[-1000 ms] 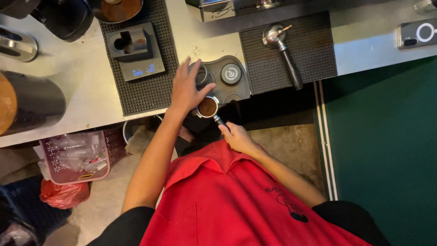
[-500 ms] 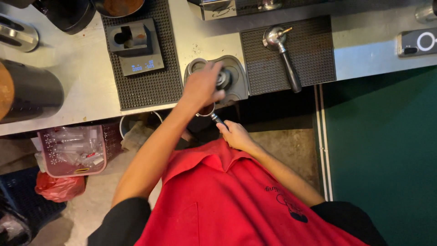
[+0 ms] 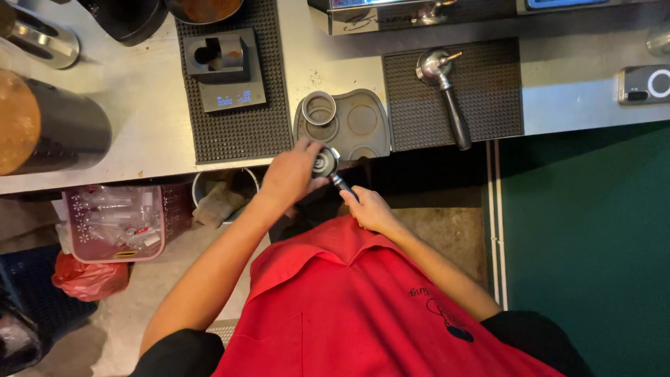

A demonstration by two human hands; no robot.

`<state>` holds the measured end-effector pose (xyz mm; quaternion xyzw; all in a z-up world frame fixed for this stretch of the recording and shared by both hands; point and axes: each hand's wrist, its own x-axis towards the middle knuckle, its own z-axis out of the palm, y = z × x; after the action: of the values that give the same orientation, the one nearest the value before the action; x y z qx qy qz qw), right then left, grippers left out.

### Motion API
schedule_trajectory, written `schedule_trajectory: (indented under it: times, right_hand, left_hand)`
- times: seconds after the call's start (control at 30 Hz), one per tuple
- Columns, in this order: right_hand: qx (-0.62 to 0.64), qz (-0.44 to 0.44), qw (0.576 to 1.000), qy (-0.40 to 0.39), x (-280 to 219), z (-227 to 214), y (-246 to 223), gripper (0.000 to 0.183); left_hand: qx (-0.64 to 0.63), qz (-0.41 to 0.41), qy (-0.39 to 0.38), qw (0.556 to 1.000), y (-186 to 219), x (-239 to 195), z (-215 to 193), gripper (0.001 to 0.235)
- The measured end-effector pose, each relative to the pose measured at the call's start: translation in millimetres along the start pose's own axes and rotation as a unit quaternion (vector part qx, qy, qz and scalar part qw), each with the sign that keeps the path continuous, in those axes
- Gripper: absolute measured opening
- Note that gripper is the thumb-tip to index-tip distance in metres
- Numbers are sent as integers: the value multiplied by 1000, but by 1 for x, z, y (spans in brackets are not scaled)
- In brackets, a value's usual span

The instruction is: The person prepares espresso by grinding coffee beans into a portafilter, tamping the grounds, and extracting shots into a metal pitcher. They also steam milk in a separate pitcher using the espresso machine's steam wand.

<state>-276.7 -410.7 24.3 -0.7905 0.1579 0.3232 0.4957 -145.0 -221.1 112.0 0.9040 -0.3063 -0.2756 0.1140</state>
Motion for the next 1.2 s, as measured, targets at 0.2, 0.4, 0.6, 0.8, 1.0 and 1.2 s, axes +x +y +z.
schedule_trajectory:
  times: [0.2,0.4,0.6,0.8,1.0,1.2]
  right_hand:
    - [29,-1,1000,2,-7,3,-1,44]
    - [48,-15,999,1,0,8,9,43]
    - [65,-13,998,4,5,9,18,46]
    - [61,-13,998,3,4,9,18,44]
    - [68,-12,998,0,9,7,21,45]
    - [-80,9,997,21,-44,-21,-65,27]
  left_hand:
    - [110,50,-46,992,19,10,-6,37]
    - [185,9,31,982,29,0,-10,79]
    - [94,206,39,973,15,-10,-9,23]
    - [46,63,-15,997,4,17,3,67]
    - [-19,88,66,994,28,75,5,70]
    - [45,293,258,920,27,60,54,69]
